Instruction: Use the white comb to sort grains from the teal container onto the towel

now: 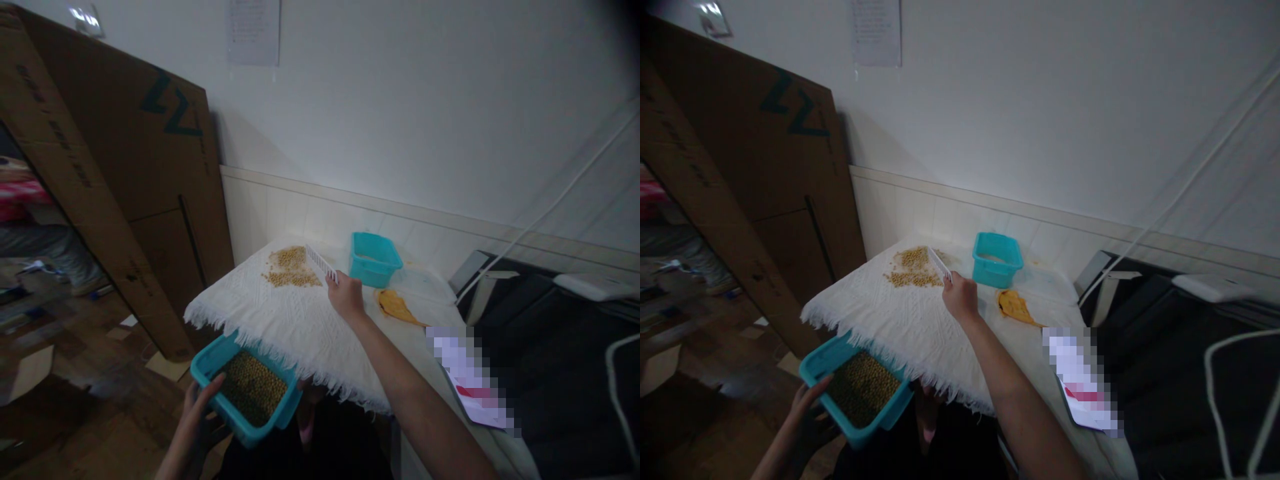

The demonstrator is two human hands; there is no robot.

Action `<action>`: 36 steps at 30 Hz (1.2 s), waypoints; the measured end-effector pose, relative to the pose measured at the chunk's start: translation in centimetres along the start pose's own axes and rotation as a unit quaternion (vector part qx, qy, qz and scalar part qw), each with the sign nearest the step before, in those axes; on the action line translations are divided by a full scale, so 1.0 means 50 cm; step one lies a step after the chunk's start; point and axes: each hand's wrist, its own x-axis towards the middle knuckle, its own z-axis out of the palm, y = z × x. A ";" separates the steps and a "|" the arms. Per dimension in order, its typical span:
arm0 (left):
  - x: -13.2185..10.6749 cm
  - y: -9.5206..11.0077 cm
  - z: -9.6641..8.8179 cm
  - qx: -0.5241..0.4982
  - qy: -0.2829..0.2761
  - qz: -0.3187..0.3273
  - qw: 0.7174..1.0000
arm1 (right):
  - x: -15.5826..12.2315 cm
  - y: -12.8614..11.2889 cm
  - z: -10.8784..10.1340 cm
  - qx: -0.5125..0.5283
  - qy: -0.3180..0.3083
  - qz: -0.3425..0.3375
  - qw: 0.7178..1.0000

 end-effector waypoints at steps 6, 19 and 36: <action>-0.005 0.003 0.004 0.002 0.003 -0.003 1.000 | -0.001 -0.002 -0.004 0.029 -0.006 -0.009 1.000; 0.047 -0.021 -0.004 0.002 0.014 -0.016 1.000 | 0.029 0.035 -0.011 0.126 0.029 0.010 0.992; 0.021 -0.006 0.004 0.017 0.010 -0.031 0.999 | 0.043 0.064 0.011 0.219 -0.008 0.043 0.975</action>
